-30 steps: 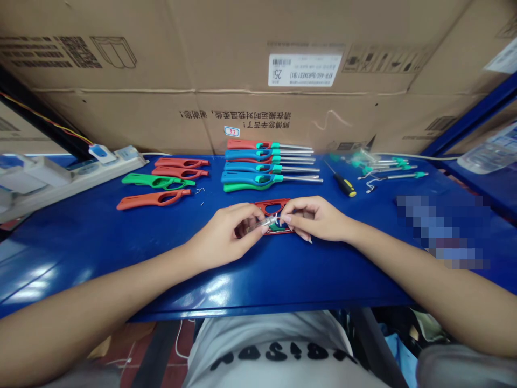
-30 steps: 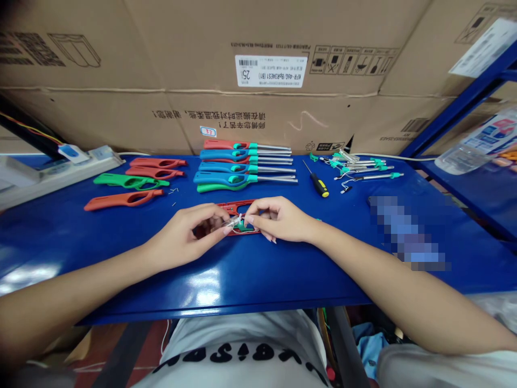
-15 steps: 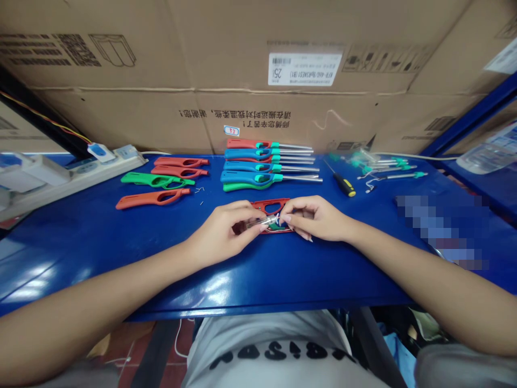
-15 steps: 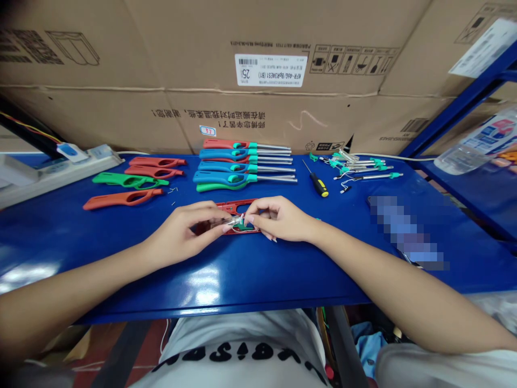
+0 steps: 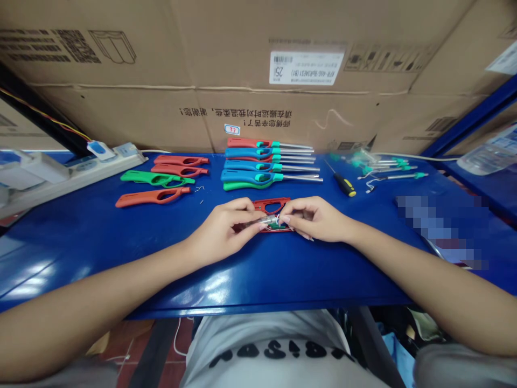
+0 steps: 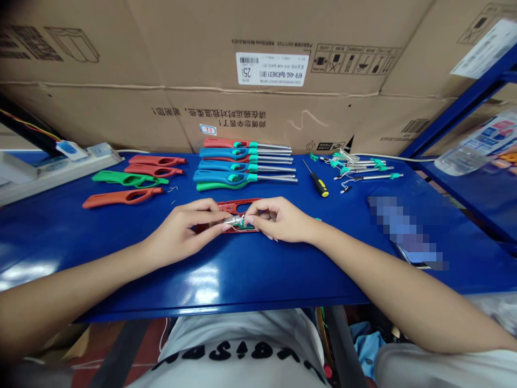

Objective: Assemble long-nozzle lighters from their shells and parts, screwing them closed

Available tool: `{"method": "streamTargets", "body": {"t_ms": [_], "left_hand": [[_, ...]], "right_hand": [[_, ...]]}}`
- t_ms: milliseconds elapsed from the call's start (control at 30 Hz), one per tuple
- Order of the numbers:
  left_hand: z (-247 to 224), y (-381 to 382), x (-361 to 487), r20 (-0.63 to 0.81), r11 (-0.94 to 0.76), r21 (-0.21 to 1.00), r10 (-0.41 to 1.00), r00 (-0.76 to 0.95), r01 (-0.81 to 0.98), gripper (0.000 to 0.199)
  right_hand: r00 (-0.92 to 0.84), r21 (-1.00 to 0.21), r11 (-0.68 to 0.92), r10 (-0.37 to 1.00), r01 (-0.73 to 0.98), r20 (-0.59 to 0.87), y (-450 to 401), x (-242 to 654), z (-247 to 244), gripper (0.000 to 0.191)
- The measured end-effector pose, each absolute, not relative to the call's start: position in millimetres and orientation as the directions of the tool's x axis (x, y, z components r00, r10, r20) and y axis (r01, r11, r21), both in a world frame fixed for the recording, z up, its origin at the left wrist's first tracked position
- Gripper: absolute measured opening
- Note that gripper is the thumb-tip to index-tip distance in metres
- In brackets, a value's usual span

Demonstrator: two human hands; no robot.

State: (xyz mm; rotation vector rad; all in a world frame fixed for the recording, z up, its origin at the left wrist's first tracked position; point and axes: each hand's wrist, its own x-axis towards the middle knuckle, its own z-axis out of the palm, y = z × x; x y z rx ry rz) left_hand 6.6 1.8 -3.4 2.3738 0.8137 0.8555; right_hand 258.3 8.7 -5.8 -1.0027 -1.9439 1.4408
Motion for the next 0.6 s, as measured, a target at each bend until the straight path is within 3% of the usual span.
{"method": "streamTargets", "body": {"t_ms": [600], "left_hand": [[-5.7, -0.5, 10.0, 0.419, -0.689, 0.642, 0.683, 0.599, 0.337, 0.019]], "right_hand": [[-0.553, -0.960, 0.127, 0.832, 0.250, -0.034, 7.2, 255.0, -6.0, 0.036]]}}
